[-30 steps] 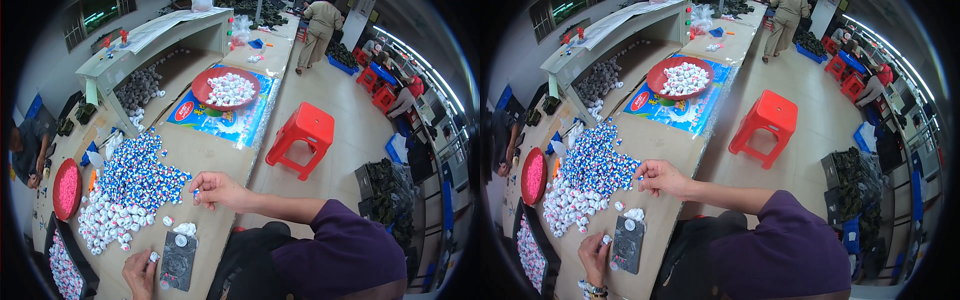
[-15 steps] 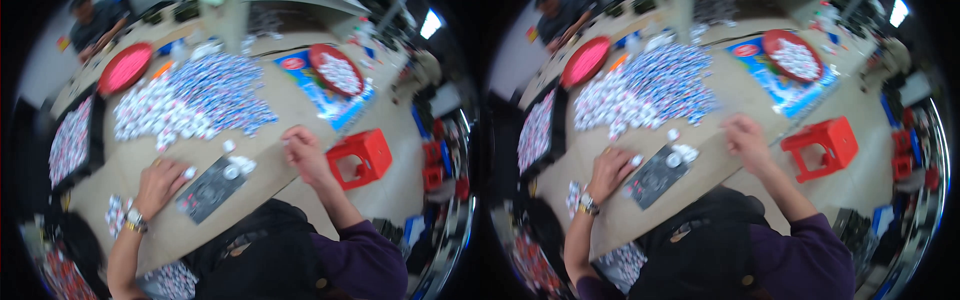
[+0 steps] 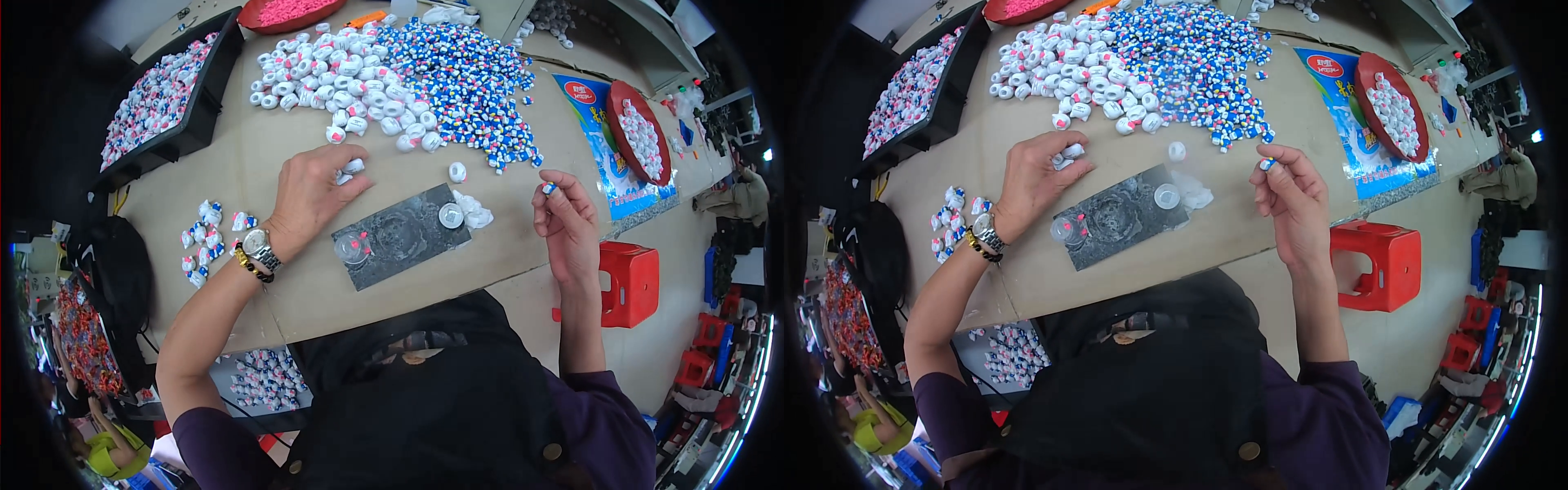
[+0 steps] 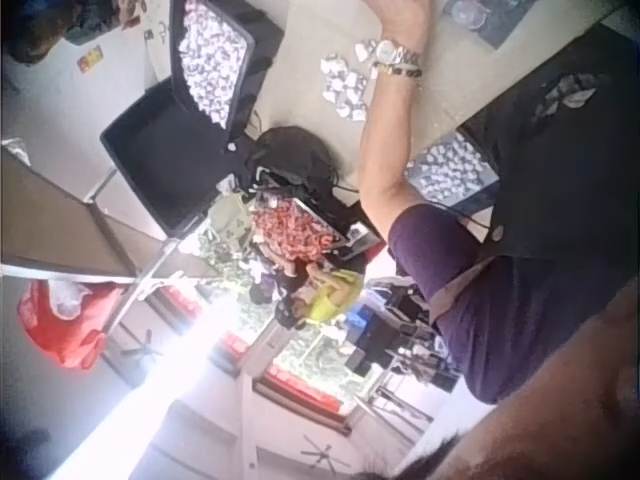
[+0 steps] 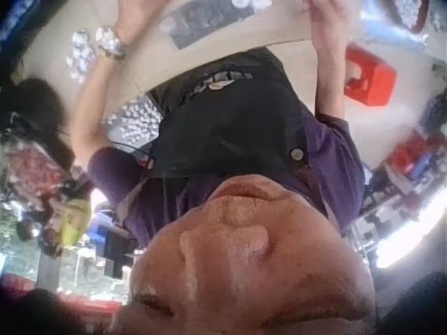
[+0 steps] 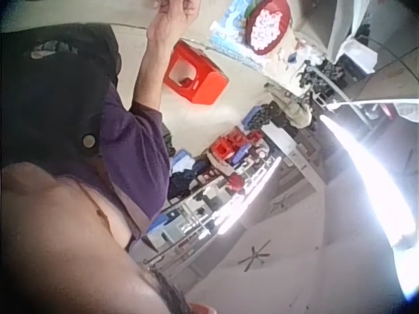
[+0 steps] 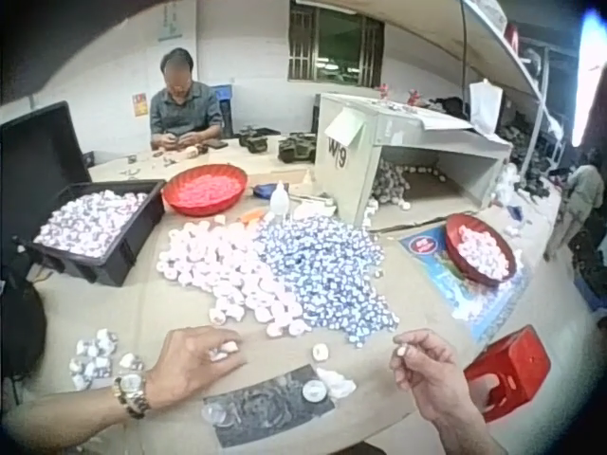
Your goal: The person assembles toy figurines by dipping small components into adhesive and inserting them into figurine heads by hand, pausing to empty a bowl of figurine parts onto the table.
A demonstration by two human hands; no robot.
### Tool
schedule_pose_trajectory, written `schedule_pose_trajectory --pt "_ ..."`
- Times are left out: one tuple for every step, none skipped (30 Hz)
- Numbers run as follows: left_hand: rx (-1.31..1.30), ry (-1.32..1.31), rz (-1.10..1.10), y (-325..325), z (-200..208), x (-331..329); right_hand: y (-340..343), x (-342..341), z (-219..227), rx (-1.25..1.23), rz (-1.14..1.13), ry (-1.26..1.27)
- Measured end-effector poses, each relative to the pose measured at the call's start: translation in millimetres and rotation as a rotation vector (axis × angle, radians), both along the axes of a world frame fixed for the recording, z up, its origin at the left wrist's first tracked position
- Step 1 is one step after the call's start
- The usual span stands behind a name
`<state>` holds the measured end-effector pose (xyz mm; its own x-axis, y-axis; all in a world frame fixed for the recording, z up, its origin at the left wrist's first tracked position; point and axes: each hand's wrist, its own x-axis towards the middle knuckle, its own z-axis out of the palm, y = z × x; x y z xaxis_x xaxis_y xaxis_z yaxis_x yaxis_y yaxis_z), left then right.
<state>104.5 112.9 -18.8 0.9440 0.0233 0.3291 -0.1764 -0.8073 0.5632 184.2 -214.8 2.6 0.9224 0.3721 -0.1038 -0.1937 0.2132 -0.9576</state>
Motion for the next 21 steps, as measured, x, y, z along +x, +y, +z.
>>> schedule_pose_trajectory --pt "-0.009 0.005 0.012 -0.3 -0.1 -0.9 0.8 0.3 0.6 0.000 -0.001 0.006" --pt "-0.018 0.010 0.023 -1.0 0.1 -1.5 2.0 0.4 2.5 0.006 -0.008 -0.010" --pt "-0.020 0.015 0.019 -1.3 1.0 -1.9 3.2 0.7 3.4 0.012 -0.018 -0.026" --pt "-0.035 0.017 0.007 -2.6 2.0 -1.4 2.8 0.3 3.7 0.007 -0.032 -0.023" --pt "-0.052 0.020 -0.008 -3.6 2.1 -0.7 3.6 0.4 3.9 0.001 -0.021 -0.026" --pt "-0.058 0.022 -0.028 -2.1 0.8 -1.3 5.1 0.3 3.8 -0.006 -0.014 -0.030" --pt "-0.065 -0.025 -0.015 -0.6 -2.6 -3.6 7.5 0.3 3.2 -0.019 -0.034 -0.028" --pt "-0.072 -0.077 -0.007 0.3 -4.8 -3.9 12.7 0.7 3.3 -0.011 -0.010 -0.015" --pt "-0.085 -0.079 -0.032 0.9 -5.0 -5.2 15.9 0.5 3.6 -0.004 0.014 -0.002" --pt "-0.338 0.077 0.086 4.9 -3.9 -8.2 19.7 0.3 2.9 -0.014 -0.007 -0.003" --pt "-0.582 0.239 0.200 8.4 -0.6 -8.8 22.7 0.3 3.3 -0.011 0.019 -0.009" --pt "-0.586 0.243 0.179 11.0 4.3 -8.0 23.6 0.1 4.0 -0.007 0.049 -0.014" --pt "-0.740 0.283 0.264 15.8 11.9 -11.2 26.3 -1.0 5.0 -0.009 0.042 -0.015" --pt "-0.894 0.328 0.343 19.9 16.8 -11.3 27.4 -1.4 5.6 0.000 0.045 -0.011" --pt "-0.895 0.333 0.333 25.1 19.2 -13.0 27.5 -1.4 6.0 0.010 0.051 -0.006" --pt "-1.212 0.239 0.315 29.9 21.8 -18.9 27.3 -1.6 6.0 0.012 0.052 -0.002" --pt "-1.525 0.131 0.294 32.4 25.1 -25.9 28.0 -1.8 5.6 0.019 0.057 -0.003" --pt "-1.522 0.131 0.305 32.5 30.9 -34.8 29.6 -2.0 4.2 0.027 0.065 -0.003" --pt "-1.696 0.064 0.156 30.6 40.0 -48.6 29.8 -1.9 2.9 0.035 0.084 0.007" --pt "-1.856 -0.013 0.001 30.2 45.4 -62.1 30.7 -1.1 -0.4 0.027 0.076 -0.021" --pt "-1.845 -0.027 0.032 20.3 48.9 -72.2 31.1 -1.0 -3.8 0.020 0.070 -0.048"
